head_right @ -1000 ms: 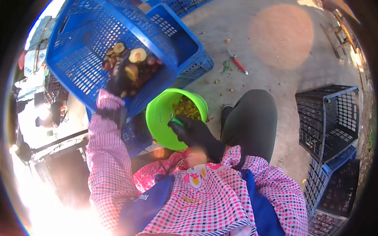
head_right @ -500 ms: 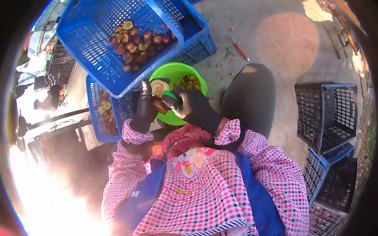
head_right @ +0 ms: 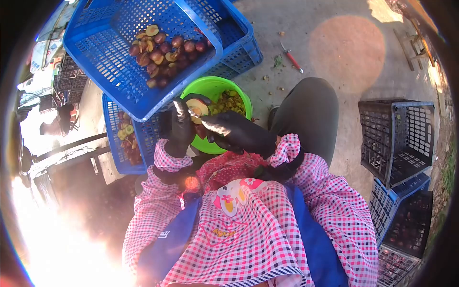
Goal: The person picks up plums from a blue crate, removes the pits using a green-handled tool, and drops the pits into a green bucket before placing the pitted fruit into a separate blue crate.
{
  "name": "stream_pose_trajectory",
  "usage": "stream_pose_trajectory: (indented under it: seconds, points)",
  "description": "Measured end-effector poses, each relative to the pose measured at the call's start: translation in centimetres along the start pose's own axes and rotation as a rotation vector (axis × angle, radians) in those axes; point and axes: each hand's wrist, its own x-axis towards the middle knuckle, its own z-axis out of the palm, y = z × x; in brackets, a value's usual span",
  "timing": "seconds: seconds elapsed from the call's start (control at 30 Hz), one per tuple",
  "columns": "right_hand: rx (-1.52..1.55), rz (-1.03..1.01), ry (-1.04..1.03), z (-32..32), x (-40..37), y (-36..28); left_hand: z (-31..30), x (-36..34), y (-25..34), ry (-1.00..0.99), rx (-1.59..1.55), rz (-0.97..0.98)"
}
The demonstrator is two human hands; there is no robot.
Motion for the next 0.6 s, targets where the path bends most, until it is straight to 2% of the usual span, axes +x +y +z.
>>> stream_pose_trajectory:
  seconds: [0.07,0.1,0.13,0.17,0.2,0.23,0.27,0.3,0.33,0.37,0.43,0.47,0.53,0.6]
  points:
    - [0.094,0.007,-0.054,0.0,-0.1,0.1,1.4,0.2,-0.3,0.215,0.252,0.280]
    - [0.269,0.055,-0.096,0.2,-0.3,0.1,1.5,0.4,-0.6,0.211,0.250,0.279]
    - [0.445,0.104,-0.140,0.4,-0.5,0.1,1.4,0.6,-1.1,0.259,0.304,0.357]
    - [0.447,0.104,-0.139,0.5,-0.4,0.6,1.2,0.8,-1.8,0.309,0.358,0.434]
    - [0.582,0.084,-0.242,0.4,0.0,1.5,0.8,1.3,-3.4,0.278,0.098,0.348]
    - [0.713,0.064,-0.347,0.4,0.2,1.8,1.1,1.4,-2.5,0.280,0.098,0.354]
    - [0.708,0.068,-0.352,0.9,0.0,1.4,1.6,1.2,-0.9,0.221,-0.099,0.171]
    - [0.398,0.026,-0.257,1.6,-0.3,0.7,1.7,1.0,0.1,0.160,-0.292,-0.013]
    - [0.090,-0.021,-0.159,2.0,-0.4,0.3,2.0,2.0,-0.3,0.450,-0.075,-0.058]
    - [0.091,-0.026,-0.163,2.1,-0.2,0.8,1.9,1.5,0.1,0.468,0.011,-0.118]
    - [-0.004,-0.015,0.013,1.8,0.5,2.2,-0.5,0.9,0.4,0.446,0.452,0.051]
    - [-0.001,-0.016,0.007,2.0,0.6,2.5,-1.8,0.4,1.7,0.456,0.959,0.288]
    - [-0.274,-0.021,0.131,1.6,0.8,2.2,-3.7,-2.2,4.8,0.675,1.027,0.154]
    - [-0.464,-0.091,0.203,0.7,1.4,3.5,-12.4,-4.4,6.7,0.923,1.376,0.023]
